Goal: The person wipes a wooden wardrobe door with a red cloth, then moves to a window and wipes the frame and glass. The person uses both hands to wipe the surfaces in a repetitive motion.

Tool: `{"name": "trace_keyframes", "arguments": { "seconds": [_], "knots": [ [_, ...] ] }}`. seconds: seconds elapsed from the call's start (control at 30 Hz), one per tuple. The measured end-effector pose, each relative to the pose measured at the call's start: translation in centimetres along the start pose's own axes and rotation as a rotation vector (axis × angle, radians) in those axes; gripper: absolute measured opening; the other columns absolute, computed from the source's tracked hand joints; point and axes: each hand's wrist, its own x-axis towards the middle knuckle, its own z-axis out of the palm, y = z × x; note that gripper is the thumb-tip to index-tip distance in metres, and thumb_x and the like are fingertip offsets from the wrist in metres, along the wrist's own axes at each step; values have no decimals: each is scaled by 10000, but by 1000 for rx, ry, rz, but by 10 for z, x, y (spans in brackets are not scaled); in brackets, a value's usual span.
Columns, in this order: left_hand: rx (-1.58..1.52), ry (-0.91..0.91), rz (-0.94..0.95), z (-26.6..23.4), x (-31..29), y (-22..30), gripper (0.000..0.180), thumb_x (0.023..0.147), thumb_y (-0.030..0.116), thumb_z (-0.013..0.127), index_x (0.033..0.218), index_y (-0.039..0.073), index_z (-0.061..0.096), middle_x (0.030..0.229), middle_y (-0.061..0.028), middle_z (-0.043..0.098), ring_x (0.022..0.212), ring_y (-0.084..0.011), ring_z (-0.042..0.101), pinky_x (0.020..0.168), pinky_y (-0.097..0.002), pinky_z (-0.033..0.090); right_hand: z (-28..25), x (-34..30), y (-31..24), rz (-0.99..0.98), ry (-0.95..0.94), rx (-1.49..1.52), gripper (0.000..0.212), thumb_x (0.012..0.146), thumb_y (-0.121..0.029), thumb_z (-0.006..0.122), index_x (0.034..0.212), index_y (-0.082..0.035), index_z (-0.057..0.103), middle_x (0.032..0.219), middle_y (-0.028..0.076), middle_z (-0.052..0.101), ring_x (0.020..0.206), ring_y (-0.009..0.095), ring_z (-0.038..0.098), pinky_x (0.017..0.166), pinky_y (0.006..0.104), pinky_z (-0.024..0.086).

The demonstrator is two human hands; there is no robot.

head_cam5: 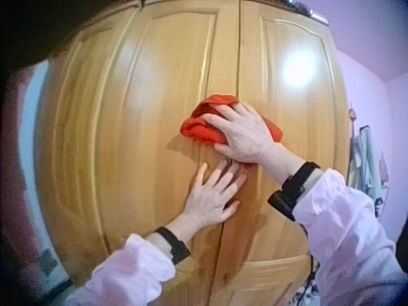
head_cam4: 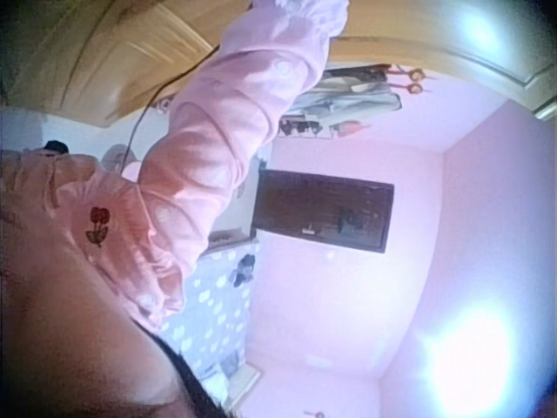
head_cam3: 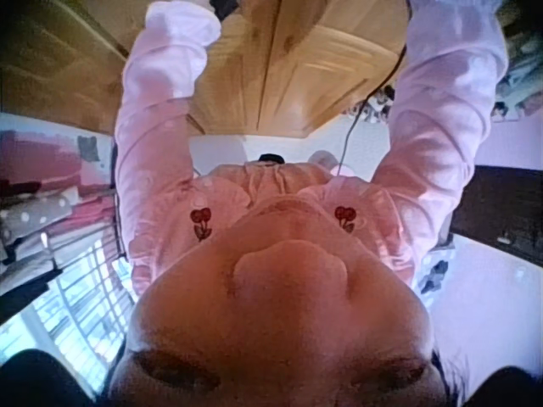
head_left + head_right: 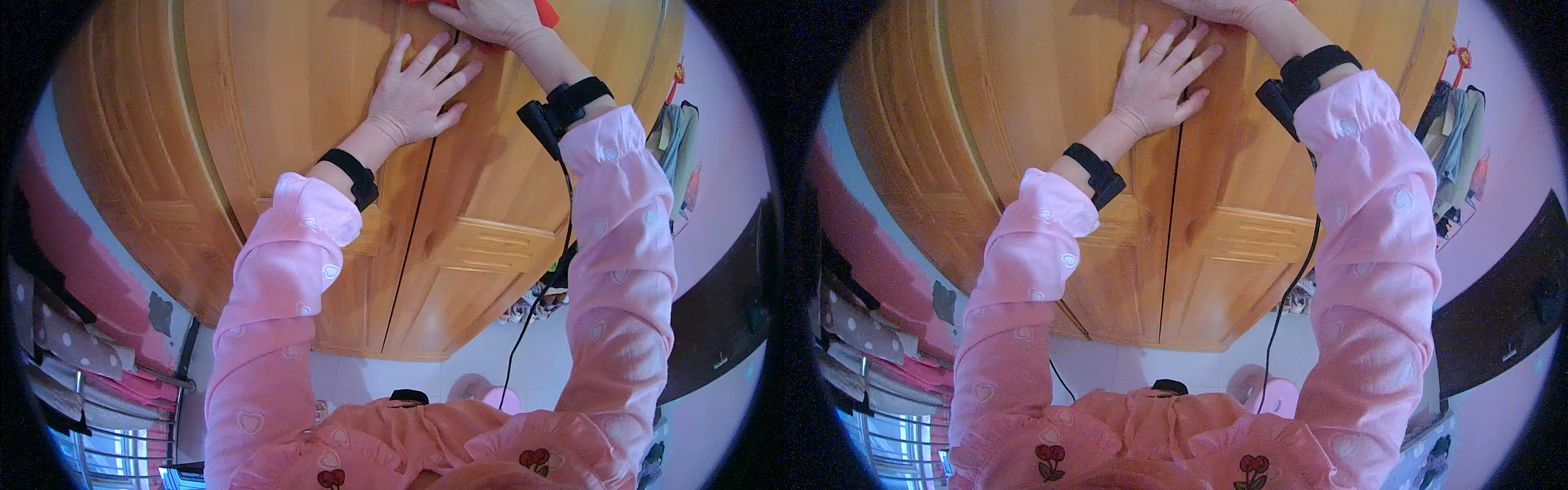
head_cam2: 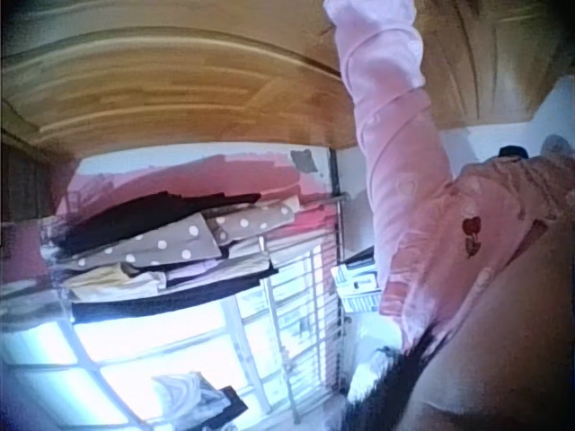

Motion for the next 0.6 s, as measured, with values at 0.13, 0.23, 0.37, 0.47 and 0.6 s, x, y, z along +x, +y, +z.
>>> {"name": "trace_keyframes", "arguments": {
  "seconds": [0.13,0.23,0.37,0.47,0.6],
  "knots": [
    [-55,29,2,-1,-1,1,629,895,474,641,1490,306,525,1614,-4,420,1495,-242,354,1216,-621,185,2,18,8,85,142,-48,612,792,-332,780,1352,-178,587,1388,126,569,1251,351,540,1077,464,433],
    [-63,22,2,0,-1,0,647,899,465,634,1513,312,500,1622,-17,413,1498,-259,349,1215,-622,184,9,24,4,140,308,-123,586,809,-331,768,1343,-167,590,1365,122,576,1226,355,545,1046,471,441],
    [-58,-23,7,1,-2,-2,659,899,479,624,1519,296,492,1620,-34,415,1509,-272,335,1206,-639,183,13,19,-9,161,173,-95,612,784,-341,784,1341,-175,591,1360,118,579,1219,348,543,1036,460,435],
    [-69,-5,13,1,-3,-2,645,901,488,613,1499,268,512,1601,-62,432,1508,-288,335,1204,-659,172,12,21,-18,-67,-12,-20,646,755,-356,800,1340,-179,592,1346,109,589,1209,338,543,1052,460,430],
    [-107,27,19,0,-1,-2,618,912,491,606,1475,247,533,1592,-91,430,1498,-303,346,1210,-671,162,13,35,-24,-204,-18,5,670,746,-373,804,1350,-176,589,1339,102,600,1231,335,542,1100,450,412]
  ]
}}
